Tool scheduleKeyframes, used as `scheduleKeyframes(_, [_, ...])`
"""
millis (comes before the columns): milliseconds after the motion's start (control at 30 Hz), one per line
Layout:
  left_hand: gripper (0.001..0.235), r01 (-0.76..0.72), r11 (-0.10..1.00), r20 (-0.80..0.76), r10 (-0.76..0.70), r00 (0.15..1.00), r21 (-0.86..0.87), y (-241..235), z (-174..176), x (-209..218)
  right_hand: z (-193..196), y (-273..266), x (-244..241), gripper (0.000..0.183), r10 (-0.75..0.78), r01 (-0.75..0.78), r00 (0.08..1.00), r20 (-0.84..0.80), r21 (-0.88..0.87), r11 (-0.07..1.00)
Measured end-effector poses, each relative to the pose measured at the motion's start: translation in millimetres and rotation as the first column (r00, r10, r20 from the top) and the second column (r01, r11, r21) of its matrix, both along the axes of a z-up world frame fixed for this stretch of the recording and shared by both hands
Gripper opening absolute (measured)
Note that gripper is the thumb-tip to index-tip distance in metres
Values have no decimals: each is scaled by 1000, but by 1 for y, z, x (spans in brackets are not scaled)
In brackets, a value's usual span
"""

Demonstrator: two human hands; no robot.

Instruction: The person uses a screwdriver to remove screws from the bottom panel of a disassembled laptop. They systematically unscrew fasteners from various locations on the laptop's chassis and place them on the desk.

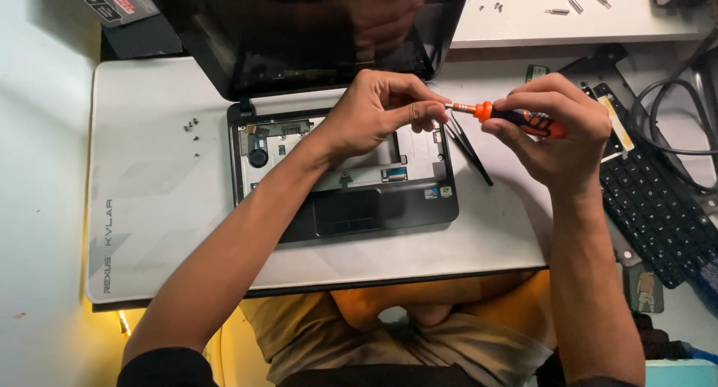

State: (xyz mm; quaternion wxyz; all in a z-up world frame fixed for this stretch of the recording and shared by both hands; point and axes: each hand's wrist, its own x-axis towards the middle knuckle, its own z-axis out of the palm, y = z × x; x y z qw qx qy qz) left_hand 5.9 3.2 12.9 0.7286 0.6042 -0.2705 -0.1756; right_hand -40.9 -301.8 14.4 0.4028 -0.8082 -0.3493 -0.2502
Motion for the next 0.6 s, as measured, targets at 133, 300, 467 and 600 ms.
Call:
scheduleKeyframes(133, [20, 18, 1000, 4, -18, 1000, 17, -2, -1, -2, -1, 4, -7, 18, -10, 28, 973, -229, 78, 997])
scheduleKeyframes(300, [21, -2, 1000, 69, -1, 998, 31, -6, -5, -3, 9, -12, -21, 27, -64, 109, 896, -439, 78, 991])
scheduleKeyframes(467, [15, 8, 985, 349, -70, 934, 175, -8, -18, -1, 59, -13, -38, 27, -133, 70, 873, -469, -149, 986])
scheduleKeyframes(600, [18, -30, 960, 570, -140, 809, 279, -13, -36, 0, 91, -1, -43, 16, -197, 3, 887, -418, -421, 907])
